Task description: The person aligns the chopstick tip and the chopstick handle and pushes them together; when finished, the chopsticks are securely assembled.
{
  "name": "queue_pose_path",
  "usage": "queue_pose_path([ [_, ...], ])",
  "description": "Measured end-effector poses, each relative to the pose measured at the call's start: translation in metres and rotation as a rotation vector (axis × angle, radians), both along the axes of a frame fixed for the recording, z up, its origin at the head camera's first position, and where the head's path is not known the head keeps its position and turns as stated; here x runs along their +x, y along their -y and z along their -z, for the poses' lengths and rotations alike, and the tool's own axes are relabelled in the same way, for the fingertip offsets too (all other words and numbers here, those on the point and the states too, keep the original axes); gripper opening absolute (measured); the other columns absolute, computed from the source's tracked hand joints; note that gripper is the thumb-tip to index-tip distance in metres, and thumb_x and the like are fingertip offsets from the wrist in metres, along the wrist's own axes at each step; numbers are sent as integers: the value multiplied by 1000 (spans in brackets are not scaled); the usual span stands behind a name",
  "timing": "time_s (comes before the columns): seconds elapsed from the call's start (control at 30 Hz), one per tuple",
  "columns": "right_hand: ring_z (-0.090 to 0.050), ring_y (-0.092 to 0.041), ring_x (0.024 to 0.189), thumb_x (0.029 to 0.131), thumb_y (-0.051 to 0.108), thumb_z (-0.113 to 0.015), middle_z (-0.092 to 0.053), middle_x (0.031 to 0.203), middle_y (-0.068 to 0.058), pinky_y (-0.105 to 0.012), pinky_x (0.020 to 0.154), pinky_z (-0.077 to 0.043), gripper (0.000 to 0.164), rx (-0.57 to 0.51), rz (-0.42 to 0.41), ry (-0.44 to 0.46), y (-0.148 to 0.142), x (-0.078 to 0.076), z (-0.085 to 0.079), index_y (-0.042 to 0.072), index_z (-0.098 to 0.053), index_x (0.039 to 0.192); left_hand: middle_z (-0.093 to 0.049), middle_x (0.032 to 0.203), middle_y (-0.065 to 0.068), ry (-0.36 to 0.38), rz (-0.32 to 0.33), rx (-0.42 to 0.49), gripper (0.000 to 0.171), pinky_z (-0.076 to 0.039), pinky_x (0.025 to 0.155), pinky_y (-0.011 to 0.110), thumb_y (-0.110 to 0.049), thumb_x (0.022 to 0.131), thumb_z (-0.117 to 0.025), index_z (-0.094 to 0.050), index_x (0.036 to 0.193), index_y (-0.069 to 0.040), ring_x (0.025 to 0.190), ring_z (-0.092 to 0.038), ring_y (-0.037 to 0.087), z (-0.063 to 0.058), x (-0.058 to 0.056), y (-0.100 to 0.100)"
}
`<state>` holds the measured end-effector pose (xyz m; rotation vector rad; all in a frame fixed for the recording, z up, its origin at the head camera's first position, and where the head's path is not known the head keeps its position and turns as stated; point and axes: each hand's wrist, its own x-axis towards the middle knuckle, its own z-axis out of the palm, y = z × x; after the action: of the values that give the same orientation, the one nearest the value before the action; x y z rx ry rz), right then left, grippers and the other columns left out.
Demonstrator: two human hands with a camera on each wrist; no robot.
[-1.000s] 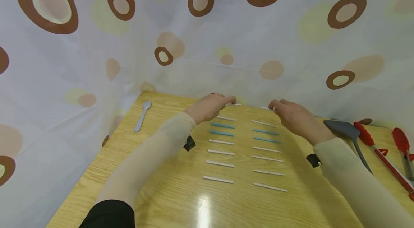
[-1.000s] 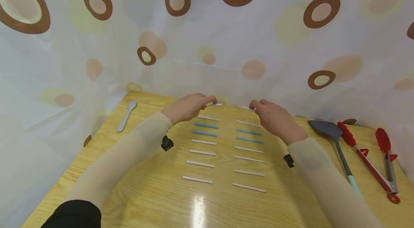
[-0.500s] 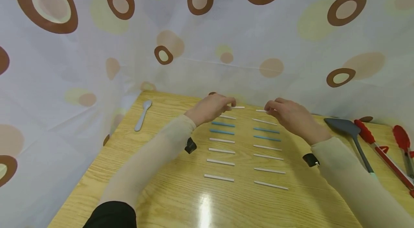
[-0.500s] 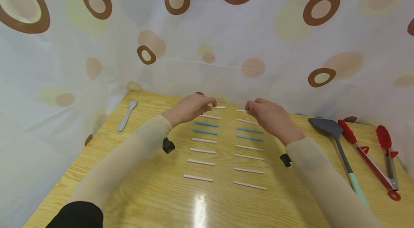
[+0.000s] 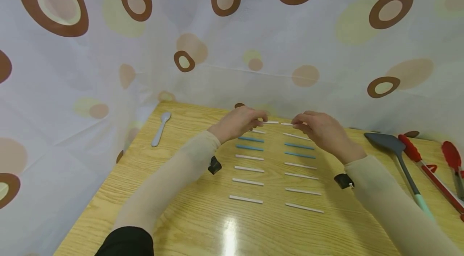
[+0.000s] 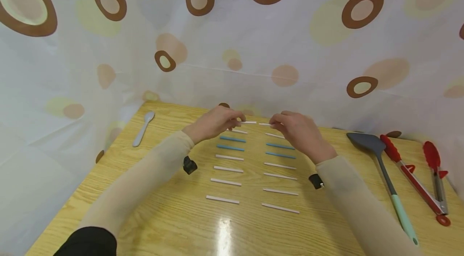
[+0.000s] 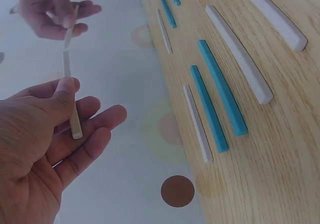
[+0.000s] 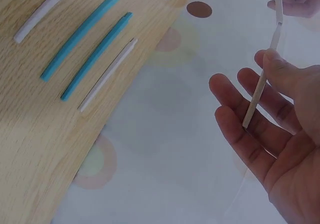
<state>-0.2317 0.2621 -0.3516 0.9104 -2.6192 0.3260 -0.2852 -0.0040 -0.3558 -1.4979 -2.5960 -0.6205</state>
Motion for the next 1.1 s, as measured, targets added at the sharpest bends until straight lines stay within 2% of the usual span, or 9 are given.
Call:
queue_pose_path([
  [0.3, -52, -5, 57, 85, 14, -64, -59, 83, 6, -28, 51, -44, 13, -12, -4, -15, 4, 0, 1, 15, -66, 97, -64, 92, 0, 13, 22, 31, 18, -43, 61, 15, -15, 91, -52, -57, 108, -13, 65, -57, 3, 4, -1, -2],
  [0.6, -55, -8, 57, 87, 15, -61, -64, 81, 1, -31, 52, -45, 14, -9, 37, 49, 5, 1, 2, 13, -65, 100, -63, 93, -2, 35, 2, 9, 20, -44, 61, 17, -15, 93, -50, -56, 111, -13, 66, -58, 6, 2, 1, -2],
  [0.87, -55, -6, 55, 86, 14, -62, -62, 73, 4, -28, 49, -45, 15, -39, 36, 4, 8, 0, 7, 13, -65, 100, -61, 84, -5, 36, -14, 62, 20, -43, 58, 16, -16, 93, -50, -57, 111, -12, 65, -59, 9, 5, 0, -1],
  [1.1, -57, -6, 56, 86, 15, -62, -63, 74, 4, -28, 50, -45, 16, -62, 51, 20, 7, 1, 6, 13, -65, 102, -61, 84, -6, 5, -12, 84, 19, -43, 58, 16, -16, 93, -50, -57, 110, -14, 62, -53, 0, 7, -1, -3],
])
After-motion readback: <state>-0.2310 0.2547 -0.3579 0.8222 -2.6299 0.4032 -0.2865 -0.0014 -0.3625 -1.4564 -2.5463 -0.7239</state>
